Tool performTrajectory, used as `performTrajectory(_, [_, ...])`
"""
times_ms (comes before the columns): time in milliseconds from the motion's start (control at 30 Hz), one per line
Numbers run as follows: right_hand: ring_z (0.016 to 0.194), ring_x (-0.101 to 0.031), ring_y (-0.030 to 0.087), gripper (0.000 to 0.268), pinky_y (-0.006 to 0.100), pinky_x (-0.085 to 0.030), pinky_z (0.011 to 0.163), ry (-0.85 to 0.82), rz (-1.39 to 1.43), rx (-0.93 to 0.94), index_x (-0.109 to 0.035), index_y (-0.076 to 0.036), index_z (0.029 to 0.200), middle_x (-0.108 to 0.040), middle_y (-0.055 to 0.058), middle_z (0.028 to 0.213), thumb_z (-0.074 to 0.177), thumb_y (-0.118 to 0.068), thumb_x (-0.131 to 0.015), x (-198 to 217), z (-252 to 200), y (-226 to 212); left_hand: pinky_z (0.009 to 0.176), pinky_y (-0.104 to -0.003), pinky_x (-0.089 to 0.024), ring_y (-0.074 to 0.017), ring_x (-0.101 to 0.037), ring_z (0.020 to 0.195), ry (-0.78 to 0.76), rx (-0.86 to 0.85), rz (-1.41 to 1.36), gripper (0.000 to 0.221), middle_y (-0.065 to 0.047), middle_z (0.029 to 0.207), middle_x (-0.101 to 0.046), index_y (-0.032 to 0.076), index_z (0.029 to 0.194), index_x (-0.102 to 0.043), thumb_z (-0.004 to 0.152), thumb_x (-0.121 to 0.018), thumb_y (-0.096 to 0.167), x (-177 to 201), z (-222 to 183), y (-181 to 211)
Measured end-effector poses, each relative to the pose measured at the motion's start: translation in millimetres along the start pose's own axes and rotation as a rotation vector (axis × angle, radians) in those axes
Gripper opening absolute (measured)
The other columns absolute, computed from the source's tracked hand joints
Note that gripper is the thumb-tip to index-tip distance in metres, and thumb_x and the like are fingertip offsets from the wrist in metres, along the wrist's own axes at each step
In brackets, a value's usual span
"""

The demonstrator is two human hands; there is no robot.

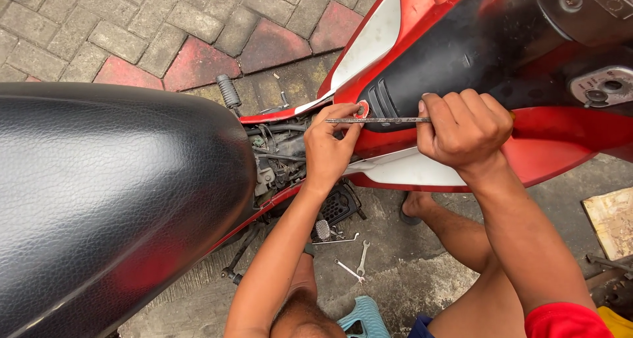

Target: The person is removing the front plastic fairing of a motorcycle by unscrewing fasteners with a screwdriver and then pulling the panel away from the frame.

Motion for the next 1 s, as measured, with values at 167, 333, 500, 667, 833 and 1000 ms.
performTrajectory(167, [0.052, -0.050, 0.014, 0.013, 0.025, -0.044, 0.054, -0.007, -0.005, -0.001, -0.079, -0.010, 0.084, -0.050, 0.000, 0.056, 0.091, -0.013, -0.067, -2.4, -1.9, 0.5, 0.076, -0.031, -0.065, -0.0265, -0.076, 0.087, -0.068, -0.003, 0.038, 0.038, -0.013, 0.105, -0.071, 0.014, 0.117, -0.078, 0.083, -0.078, -0.003, 0.9, 1.6, -6.3])
performTrajectory(333, [0.052, -0.049, 0.014, 0.013, 0.024, -0.043, 0.054, -0.011, -0.022, 0.004, -0.078, -0.010, 0.083, -0.048, 0.000, 0.056, 0.090, -0.012, -0.067, -3.5, -2.1, 0.2, 0.078, -0.030, -0.065, -0.0232, -0.076, 0.084, -0.087, 0.020, -0.012, 0.046, -0.014, 0.102, -0.069, 0.014, 0.125, -0.074, 0.082, -0.079, -0.004, -0.2, 3.8, -17.7])
performTrajectory(500, [0.051, -0.048, 0.013, 0.014, 0.024, -0.042, 0.053, -0.031, -0.025, -0.006, -0.079, -0.011, 0.083, -0.049, 0.000, 0.055, 0.091, -0.013, -0.068, -3.1, -2.8, -0.5, 0.078, -0.026, -0.064, -0.0197, -0.075, 0.084, -0.104, 0.098, -0.103, 0.045, -0.014, 0.100, -0.066, 0.011, 0.122, -0.075, 0.081, -0.080, -0.005, -1.6, 6.1, -21.6])
performTrajectory(667, [0.052, -0.050, 0.013, 0.014, 0.024, -0.043, 0.054, -0.048, -0.012, -0.015, -0.079, -0.010, 0.083, -0.051, 0.000, 0.056, 0.092, -0.013, -0.068, -4.0, -4.2, 0.4, 0.080, -0.023, -0.063, -0.0140, -0.072, 0.087, -0.135, 0.218, -0.323, 0.044, -0.012, 0.098, -0.063, 0.006, 0.122, -0.074, 0.080, -0.082, -0.004, -4.1, 8.8, -30.3])
performTrajectory(833, [0.051, -0.048, 0.013, 0.014, 0.023, -0.042, 0.053, -0.056, -0.020, -0.014, -0.079, -0.011, 0.084, -0.050, 0.000, 0.055, 0.091, -0.013, -0.067, -3.6, -3.7, -0.2, 0.078, -0.025, -0.063, -0.0156, -0.074, 0.084, -0.142, 0.216, -0.253, 0.041, -0.012, 0.095, -0.065, 0.009, 0.119, -0.076, 0.080, -0.084, 0.000, -1.2, 11.3, -28.3])
performTrajectory(1000, [0.051, -0.049, 0.013, 0.013, 0.024, -0.041, 0.053, -0.053, -0.011, -0.012, -0.079, -0.011, 0.084, -0.051, 0.000, 0.056, 0.091, -0.014, -0.069, -4.9, -4.4, 0.1, 0.074, -0.023, -0.064, -0.0145, -0.074, 0.079, -0.118, 0.189, -0.132, 0.041, -0.010, 0.091, -0.067, 0.013, 0.116, -0.078, 0.078, -0.087, 0.004, -3.1, 10.8, -22.1])
Point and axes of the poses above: each hand's wrist, its own z-axis towards the middle knuckle, its own x-axis out of the back of the hand, y = z × x, the point moved 4 cm from there along z, towards the middle knuckle
